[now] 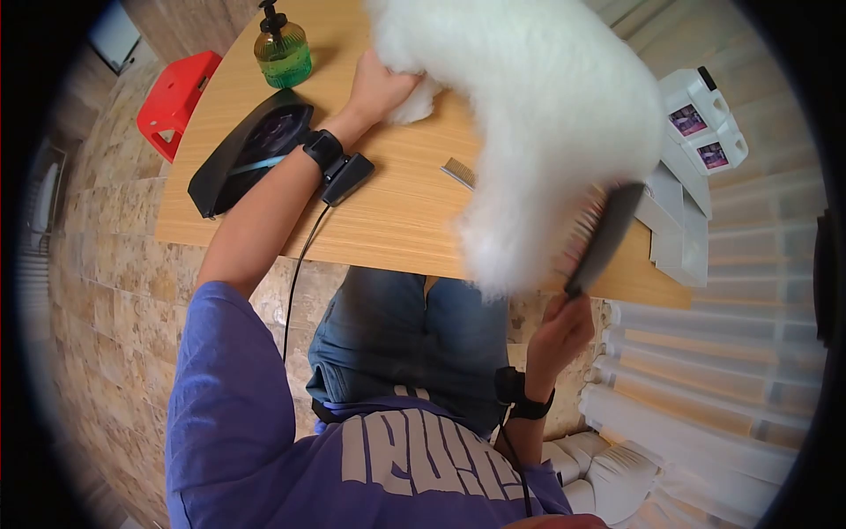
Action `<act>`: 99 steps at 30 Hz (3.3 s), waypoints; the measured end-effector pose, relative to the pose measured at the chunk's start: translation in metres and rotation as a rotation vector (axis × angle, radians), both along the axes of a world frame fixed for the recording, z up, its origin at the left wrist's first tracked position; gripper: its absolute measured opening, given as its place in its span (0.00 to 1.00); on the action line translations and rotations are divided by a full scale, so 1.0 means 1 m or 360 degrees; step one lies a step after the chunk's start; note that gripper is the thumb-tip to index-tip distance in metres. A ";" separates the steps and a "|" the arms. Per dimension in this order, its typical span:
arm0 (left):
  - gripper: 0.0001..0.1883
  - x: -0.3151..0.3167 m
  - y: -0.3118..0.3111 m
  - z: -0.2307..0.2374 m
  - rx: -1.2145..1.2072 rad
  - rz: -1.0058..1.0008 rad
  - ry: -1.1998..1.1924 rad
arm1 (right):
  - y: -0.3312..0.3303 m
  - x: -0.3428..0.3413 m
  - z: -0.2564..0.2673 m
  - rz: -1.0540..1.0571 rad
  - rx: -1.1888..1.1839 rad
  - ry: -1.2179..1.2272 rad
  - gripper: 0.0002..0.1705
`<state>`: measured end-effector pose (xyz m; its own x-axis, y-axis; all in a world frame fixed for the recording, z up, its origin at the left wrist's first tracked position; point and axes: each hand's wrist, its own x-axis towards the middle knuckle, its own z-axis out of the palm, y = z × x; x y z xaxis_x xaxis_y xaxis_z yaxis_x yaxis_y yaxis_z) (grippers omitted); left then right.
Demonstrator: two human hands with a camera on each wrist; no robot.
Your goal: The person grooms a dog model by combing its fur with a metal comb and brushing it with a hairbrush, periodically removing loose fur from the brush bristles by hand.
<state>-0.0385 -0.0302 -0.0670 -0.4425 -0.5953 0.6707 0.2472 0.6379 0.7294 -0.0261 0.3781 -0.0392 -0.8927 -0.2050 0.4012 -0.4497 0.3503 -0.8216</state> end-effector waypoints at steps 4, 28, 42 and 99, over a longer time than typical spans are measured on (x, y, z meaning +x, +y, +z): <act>0.17 -0.002 -0.002 -0.003 0.0072 0.0025 -0.0028 | -0.029 0.003 0.016 0.0108 0.0133 0.0103 0.27; 0.17 -0.001 -0.008 -0.004 0.0114 0.0174 -0.0154 | 0.075 -0.008 -0.015 -0.0067 0.0764 -0.0016 0.23; 0.16 0.001 0.005 0.006 0.0123 0.0074 -0.0121 | -0.002 -0.012 0.002 0.0175 0.0783 0.0324 0.18; 0.19 0.002 0.004 0.014 -0.0143 -0.0077 -0.0280 | 0.063 -0.079 0.063 0.0841 -0.1256 -0.1655 0.29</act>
